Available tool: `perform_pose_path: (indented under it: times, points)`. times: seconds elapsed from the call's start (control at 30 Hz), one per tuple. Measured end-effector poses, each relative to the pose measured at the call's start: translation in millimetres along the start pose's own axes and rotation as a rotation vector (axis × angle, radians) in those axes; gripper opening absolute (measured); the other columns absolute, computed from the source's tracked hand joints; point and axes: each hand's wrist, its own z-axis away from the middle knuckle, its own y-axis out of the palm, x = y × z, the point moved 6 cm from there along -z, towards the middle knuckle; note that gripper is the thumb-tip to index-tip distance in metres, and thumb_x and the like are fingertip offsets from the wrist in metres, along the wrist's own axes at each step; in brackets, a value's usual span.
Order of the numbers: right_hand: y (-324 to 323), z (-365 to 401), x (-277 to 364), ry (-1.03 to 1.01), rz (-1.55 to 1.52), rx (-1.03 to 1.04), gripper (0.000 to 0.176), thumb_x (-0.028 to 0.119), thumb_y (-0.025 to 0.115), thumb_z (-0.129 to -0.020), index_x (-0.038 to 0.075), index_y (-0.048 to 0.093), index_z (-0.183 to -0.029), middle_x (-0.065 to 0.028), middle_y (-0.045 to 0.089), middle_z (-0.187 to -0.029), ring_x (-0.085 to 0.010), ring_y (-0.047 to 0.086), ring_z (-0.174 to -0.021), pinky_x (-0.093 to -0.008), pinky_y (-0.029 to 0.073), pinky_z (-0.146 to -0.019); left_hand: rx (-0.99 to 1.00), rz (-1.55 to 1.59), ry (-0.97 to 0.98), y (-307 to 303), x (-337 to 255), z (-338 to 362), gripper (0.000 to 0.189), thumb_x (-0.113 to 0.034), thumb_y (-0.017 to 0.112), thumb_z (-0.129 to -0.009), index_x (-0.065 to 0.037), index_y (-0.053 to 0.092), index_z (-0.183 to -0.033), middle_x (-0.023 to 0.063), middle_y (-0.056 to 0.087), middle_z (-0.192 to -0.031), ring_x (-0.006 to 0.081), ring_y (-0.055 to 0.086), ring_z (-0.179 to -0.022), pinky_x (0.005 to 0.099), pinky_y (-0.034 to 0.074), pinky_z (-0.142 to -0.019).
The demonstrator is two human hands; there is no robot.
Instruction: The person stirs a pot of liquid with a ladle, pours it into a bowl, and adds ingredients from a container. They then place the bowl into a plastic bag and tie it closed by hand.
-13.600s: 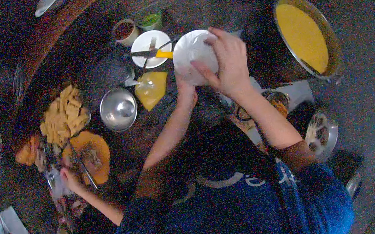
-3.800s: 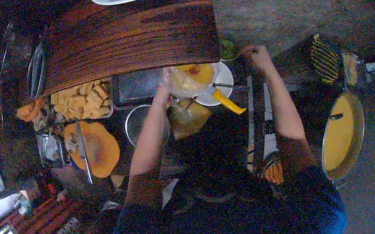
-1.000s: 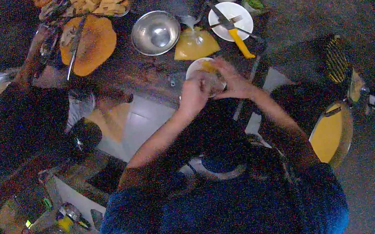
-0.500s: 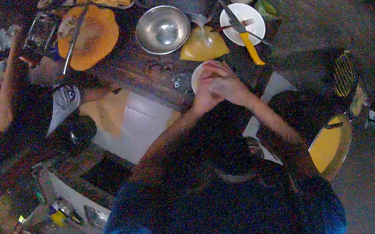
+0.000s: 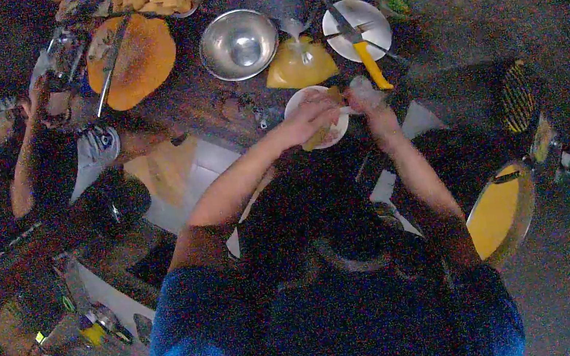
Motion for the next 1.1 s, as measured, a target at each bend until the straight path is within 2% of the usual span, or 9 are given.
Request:
perform_pose_path:
  times: [0.13,0.23,0.43,0.57,0.67,0.77,0.87,1.0,1.1]
  points:
    - [-13.2,22.2,-14.0,0.509,-0.519,-0.136,0.024,0.028,0.052,-0.079,0.009,0.057,-0.091,-0.0017,0.057,-0.084,-0.0106,0.052,-0.079,-0.025,0.039,-0.071,-0.065,-0.219,0.032,-3.0,-22.4,-7.6,0.019,-0.024,0.052,-0.076,-0.011,0.058,-0.088,0.0064,0.054,-0.1,0.0246,0.039,-0.109,0.0431,0.024,-0.093]
    - [-19.6,-3.2,-43.4,0.553,-0.324,0.217,0.022,0.03,0.055,-0.077,0.009,0.06,-0.081,0.0007,0.057,-0.068,-0.0081,0.05,-0.057,-0.0214,0.037,-0.051,-0.039,-0.517,0.233,-2.1,-25.4,-6.6,0.016,-0.024,0.053,-0.073,-0.01,0.059,-0.079,0.0034,0.056,-0.091,0.0212,0.042,-0.106,0.0425,0.025,-0.093]
    - [50.1,-101.2,-56.9,0.109,0.286,0.503,0.025,0.03,0.063,-0.066,0.005,0.06,-0.069,-0.0008,0.053,-0.055,-0.0099,0.045,-0.043,-0.024,0.036,-0.04,0.144,-0.779,0.466,9.0,-30.6,-17.2,0.02,-0.017,0.053,-0.072,-0.004,0.06,-0.086,0.0113,0.058,-0.093,0.0281,0.051,-0.095,0.0419,0.037,-0.083]
    - [39.7,-85.8,-13.8,-0.223,0.419,0.317,0.035,0.038,0.059,-0.07,0.003,0.06,-0.071,-0.0047,0.057,-0.06,-0.012,0.05,-0.05,-0.0255,0.041,-0.048,-0.053,-0.306,-0.212,-5.6,-10.1,-8.0,0.019,-0.018,0.054,-0.071,-0.003,0.06,-0.083,0.0129,0.059,-0.087,0.0288,0.055,-0.085,0.0382,0.04,-0.079]
    - [18.5,-32.3,-43.9,0.387,0.186,0.282,0.042,0.046,0.058,-0.071,0.004,0.06,-0.072,-0.0052,0.057,-0.061,-0.0129,0.053,-0.056,-0.0255,0.042,-0.054,-0.484,0.078,-0.526,10.3,15.9,29.7,0.028,-0.027,0.053,-0.075,-0.002,0.06,-0.084,0.0117,0.061,-0.078,0.0265,0.057,-0.078,0.0344,0.042,-0.076]
    - [47.6,11.5,-84.8,0.482,-0.137,0.148,0.04,0.046,0.057,-0.073,0.007,0.06,-0.073,-0.0025,0.054,-0.059,-0.0111,0.051,-0.053,-0.0228,0.039,-0.05,-0.691,0.926,-0.815,40.7,18.1,35.5,0.04,-0.034,0.042,-0.083,0.002,0.057,-0.089,0.0115,0.06,-0.08,0.023,0.057,-0.081,0.032,0.043,-0.073]
    - [62.5,26.1,-94.2,0.332,-0.229,0.015,0.031,0.039,0.056,-0.076,0.008,0.06,-0.076,-0.0007,0.052,-0.058,-0.0093,0.048,-0.052,-0.0212,0.037,-0.047,-0.686,0.509,-0.799,42.4,7.1,35.1,0.049,-0.041,0.03,-0.087,0.001,0.057,-0.093,0.0109,0.059,-0.086,0.0208,0.056,-0.08,0.0314,0.044,-0.073]
    - [28.1,39.4,-38.1,0.508,-0.19,0.258,0.022,0.032,0.054,-0.079,0.01,0.059,-0.081,0.0008,0.051,-0.058,-0.008,0.046,-0.05,-0.0214,0.034,-0.046,-0.63,0.998,-0.673,21.8,-29.6,30.3,0.048,-0.036,0.026,-0.088,0.001,0.057,-0.094,0.0109,0.057,-0.096,0.0208,0.053,-0.087,0.0323,0.039,-0.08]
    - [6.7,15.6,14.1,0.045,0.276,0.371,0.022,0.029,0.052,-0.08,0.008,0.056,-0.084,-0.0021,0.051,-0.057,-0.0188,0.051,-0.052,-0.029,0.04,-0.049,-0.5,0.509,-0.421,-15.0,-48.9,27.2,0.041,-0.029,0.028,-0.086,0.001,0.057,-0.093,0.0117,0.057,-0.099,0.0233,0.05,-0.093,0.0351,0.033,-0.085]
